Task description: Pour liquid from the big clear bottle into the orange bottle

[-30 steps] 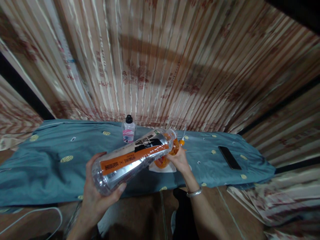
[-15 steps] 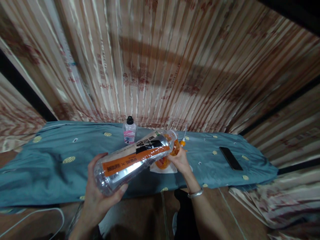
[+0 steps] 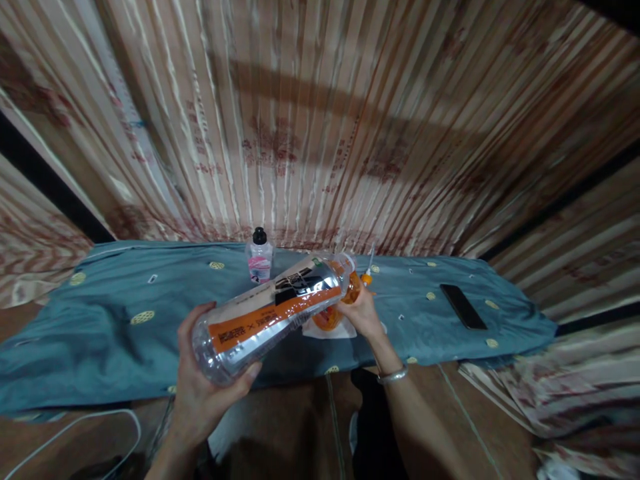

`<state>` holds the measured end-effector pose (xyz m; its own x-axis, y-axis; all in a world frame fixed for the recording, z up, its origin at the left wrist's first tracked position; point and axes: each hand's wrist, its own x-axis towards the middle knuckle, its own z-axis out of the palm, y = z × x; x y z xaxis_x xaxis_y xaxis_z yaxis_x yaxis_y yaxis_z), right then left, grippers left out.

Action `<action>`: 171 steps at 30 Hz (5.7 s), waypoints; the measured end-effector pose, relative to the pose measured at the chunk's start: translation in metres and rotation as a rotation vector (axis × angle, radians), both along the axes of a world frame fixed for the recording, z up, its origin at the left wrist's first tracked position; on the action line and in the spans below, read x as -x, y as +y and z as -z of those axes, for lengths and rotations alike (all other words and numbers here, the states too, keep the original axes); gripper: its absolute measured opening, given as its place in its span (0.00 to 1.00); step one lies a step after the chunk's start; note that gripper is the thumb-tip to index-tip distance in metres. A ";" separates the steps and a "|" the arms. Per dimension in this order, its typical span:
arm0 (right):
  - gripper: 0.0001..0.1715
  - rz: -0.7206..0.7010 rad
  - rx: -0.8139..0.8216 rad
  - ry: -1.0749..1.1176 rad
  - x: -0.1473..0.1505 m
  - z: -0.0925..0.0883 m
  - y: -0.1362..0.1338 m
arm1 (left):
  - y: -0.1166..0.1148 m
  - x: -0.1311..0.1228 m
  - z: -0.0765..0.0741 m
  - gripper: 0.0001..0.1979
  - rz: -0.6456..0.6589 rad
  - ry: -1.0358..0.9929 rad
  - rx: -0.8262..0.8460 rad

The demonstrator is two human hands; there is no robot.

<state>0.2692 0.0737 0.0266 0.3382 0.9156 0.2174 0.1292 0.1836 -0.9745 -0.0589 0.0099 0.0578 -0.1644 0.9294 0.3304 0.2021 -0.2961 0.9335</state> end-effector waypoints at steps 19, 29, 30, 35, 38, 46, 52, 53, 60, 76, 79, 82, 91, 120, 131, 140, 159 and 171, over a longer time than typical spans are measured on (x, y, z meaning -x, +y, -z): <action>0.39 -0.056 0.000 0.021 -0.001 0.001 0.002 | 0.007 0.005 0.016 0.53 -0.050 0.003 -0.030; 0.38 -0.092 -0.004 0.043 -0.002 0.008 0.002 | 0.006 0.003 0.014 0.55 -0.051 -0.047 0.020; 0.37 -0.097 -0.006 0.049 -0.002 0.008 0.002 | 0.006 0.001 0.013 0.55 -0.047 -0.051 0.018; 0.39 -0.087 -0.002 0.027 -0.001 0.010 0.003 | 0.005 -0.004 0.008 0.54 -0.041 -0.077 0.013; 0.38 -0.077 -0.012 -0.003 -0.001 0.011 0.004 | 0.003 -0.007 0.008 0.54 -0.035 -0.079 0.003; 0.40 -0.014 -0.017 -0.044 -0.006 0.015 0.004 | 0.007 -0.005 0.019 0.61 0.038 -0.086 -0.047; 0.40 -0.031 0.002 0.009 -0.007 0.017 0.004 | 0.009 -0.003 0.020 0.65 0.040 -0.133 -0.030; 0.40 -0.025 0.000 0.007 -0.006 0.016 0.004 | 0.007 -0.004 0.017 0.65 0.032 -0.141 -0.025; 0.41 -0.077 0.000 0.010 -0.003 0.009 0.006 | -0.006 -0.015 -0.003 0.67 -0.026 -0.195 0.059; 0.38 -0.084 -0.008 -0.008 -0.003 0.005 0.004 | -0.004 -0.014 -0.009 0.58 -0.049 -0.137 0.051; 0.39 -0.085 -0.008 0.001 -0.002 0.004 0.004 | -0.004 -0.014 -0.011 0.59 -0.054 -0.139 0.043; 0.41 -0.062 -0.018 0.014 -0.001 0.005 0.005 | -0.004 -0.014 -0.011 0.59 -0.053 -0.135 0.035; 0.41 -0.044 -0.001 0.009 -0.002 0.007 0.004 | -0.003 -0.011 -0.011 0.58 -0.050 -0.096 0.020; 0.40 -0.041 0.012 -0.003 -0.005 0.006 0.002 | 0.002 -0.002 -0.011 0.52 -0.013 0.013 -0.083; 0.41 -0.039 0.000 0.013 -0.002 0.003 0.002 | 0.011 0.007 0.004 0.50 -0.051 0.084 -0.191; 0.40 -0.058 -0.004 0.009 -0.005 0.009 0.003 | 0.004 0.000 0.006 0.49 -0.032 0.028 -0.168; 0.39 -0.048 -0.026 0.003 -0.007 0.013 0.003 | -0.002 -0.009 -0.008 0.49 -0.043 -0.044 -0.052; 0.38 -0.030 -0.030 -0.026 -0.007 0.015 0.004 | -0.002 -0.007 -0.007 0.49 -0.017 -0.037 -0.057</action>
<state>0.2764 0.0774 0.0115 0.3047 0.9182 0.2529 0.1489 0.2164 -0.9649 -0.0515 0.0081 0.0646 -0.1932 0.9060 0.3765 0.1731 -0.3463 0.9220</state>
